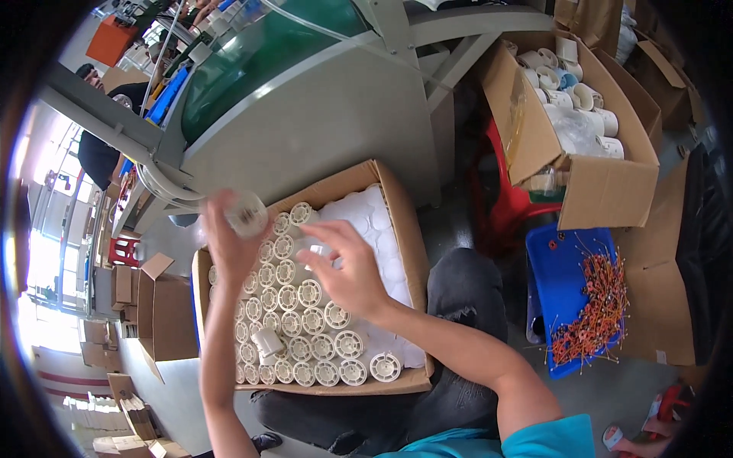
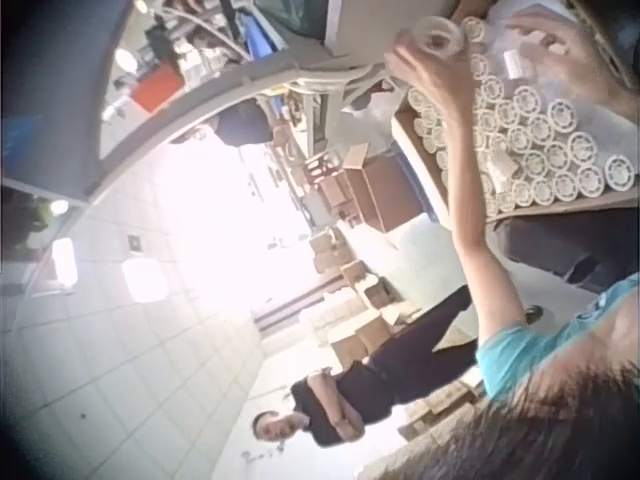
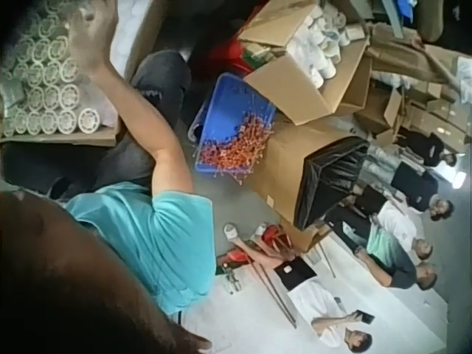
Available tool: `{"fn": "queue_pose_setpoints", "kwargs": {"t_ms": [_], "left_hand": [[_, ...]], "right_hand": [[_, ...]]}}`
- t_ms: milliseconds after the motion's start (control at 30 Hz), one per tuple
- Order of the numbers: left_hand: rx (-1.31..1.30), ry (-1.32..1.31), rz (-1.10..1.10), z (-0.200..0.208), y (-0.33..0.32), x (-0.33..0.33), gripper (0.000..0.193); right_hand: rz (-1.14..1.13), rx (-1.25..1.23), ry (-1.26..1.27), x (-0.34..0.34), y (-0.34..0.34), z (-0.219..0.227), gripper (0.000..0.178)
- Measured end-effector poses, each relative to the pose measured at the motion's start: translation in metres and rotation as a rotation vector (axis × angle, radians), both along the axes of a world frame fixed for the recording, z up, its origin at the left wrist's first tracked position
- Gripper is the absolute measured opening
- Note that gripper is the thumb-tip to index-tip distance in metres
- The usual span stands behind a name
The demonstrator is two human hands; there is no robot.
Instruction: The person assembles small electrical components into plastic light housing units by hand, taking components from a component tray and wiring from a cardboard box.
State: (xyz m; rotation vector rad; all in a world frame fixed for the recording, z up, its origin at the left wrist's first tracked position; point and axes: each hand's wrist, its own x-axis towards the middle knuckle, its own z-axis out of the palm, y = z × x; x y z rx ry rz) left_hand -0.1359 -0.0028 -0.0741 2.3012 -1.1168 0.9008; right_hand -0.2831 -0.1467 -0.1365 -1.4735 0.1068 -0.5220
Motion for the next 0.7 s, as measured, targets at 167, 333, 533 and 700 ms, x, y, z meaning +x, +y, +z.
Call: {"fn": "queue_pose_setpoints", "kwargs": {"t_ms": [167, 333, 533, 700], "left_hand": [[-0.311, -0.143, 0.245, 0.088, -0.043, 0.14, 0.072], [-0.313, 0.19, 0.416, 0.12, -0.037, 0.242, 0.081], [-0.154, -0.71, 0.111, 0.079, -0.074, 0.151, 0.039], [0.342, 0.083, -0.149, -0.039, -0.045, -0.009, 0.037]], "right_hand": [[-0.097, 0.105, 0.043, 0.003, -0.005, -0.011, 0.029], [-0.088, 0.138, 0.022, 0.016, 0.005, -0.016, 0.028], [-0.215, 0.329, 0.02, 0.015, -0.028, -0.019, 0.03], [-0.324, 0.407, -0.076, 0.012, -0.033, -0.009, 0.028]]}}
